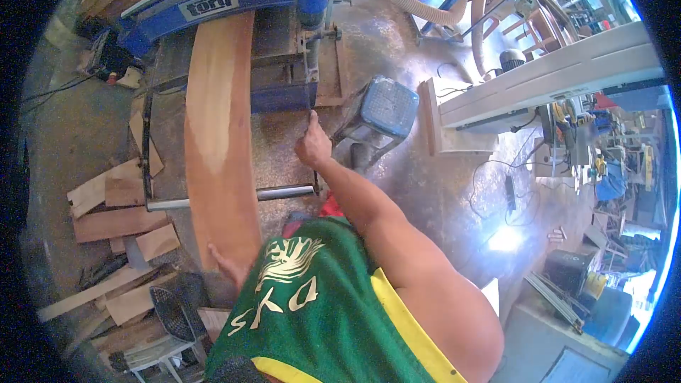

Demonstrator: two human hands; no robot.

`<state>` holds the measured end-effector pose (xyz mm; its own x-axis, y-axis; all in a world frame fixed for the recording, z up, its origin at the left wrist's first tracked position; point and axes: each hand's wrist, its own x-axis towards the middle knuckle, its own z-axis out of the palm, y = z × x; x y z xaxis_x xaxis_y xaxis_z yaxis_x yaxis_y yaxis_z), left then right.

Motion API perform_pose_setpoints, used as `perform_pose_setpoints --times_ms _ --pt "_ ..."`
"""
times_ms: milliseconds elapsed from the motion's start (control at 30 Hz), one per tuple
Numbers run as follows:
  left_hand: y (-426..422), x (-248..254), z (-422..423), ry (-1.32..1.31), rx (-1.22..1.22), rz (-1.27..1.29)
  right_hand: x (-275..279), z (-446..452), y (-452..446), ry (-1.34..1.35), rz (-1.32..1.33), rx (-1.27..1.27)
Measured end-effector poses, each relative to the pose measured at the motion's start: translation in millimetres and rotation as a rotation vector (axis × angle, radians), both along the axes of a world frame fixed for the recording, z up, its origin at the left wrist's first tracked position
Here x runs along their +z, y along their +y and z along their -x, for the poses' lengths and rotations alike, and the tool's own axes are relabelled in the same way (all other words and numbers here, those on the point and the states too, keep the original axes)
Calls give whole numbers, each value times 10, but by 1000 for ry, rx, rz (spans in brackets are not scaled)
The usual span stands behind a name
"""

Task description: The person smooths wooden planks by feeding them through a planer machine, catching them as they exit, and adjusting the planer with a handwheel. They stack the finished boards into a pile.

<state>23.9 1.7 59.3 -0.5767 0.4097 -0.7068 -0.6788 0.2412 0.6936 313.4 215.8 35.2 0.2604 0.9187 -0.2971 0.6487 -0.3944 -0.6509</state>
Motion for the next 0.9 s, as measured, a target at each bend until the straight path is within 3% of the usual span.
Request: perform_pose_setpoints --times_ms 233,367,467,567,667,833,867,900 --pt "305 73 -100 161 19 117 -192 52 0 -84 -75 -26" --pt "436 162 -185 24 112 80 -182 39 26 -127 -35 -27" --pt "556 312 -302 85 147 -9 -191 48 21 -107 -29 -11" --pt "584 187 -287 -120 202 -215 -248 42 67 -109 -61 22" --pt "641 -62 -283 152 286 -159 -283 3 63 -76 -67 67" --pt "679 -517 -109 560 304 -98 -780 -93 10 45 -311 172" --pt "680 -604 1 561 261 -92 -712 -150 -31 88 -243 190" --pt "621 -684 93 724 242 42 -628 -206 -70 129 -173 206"
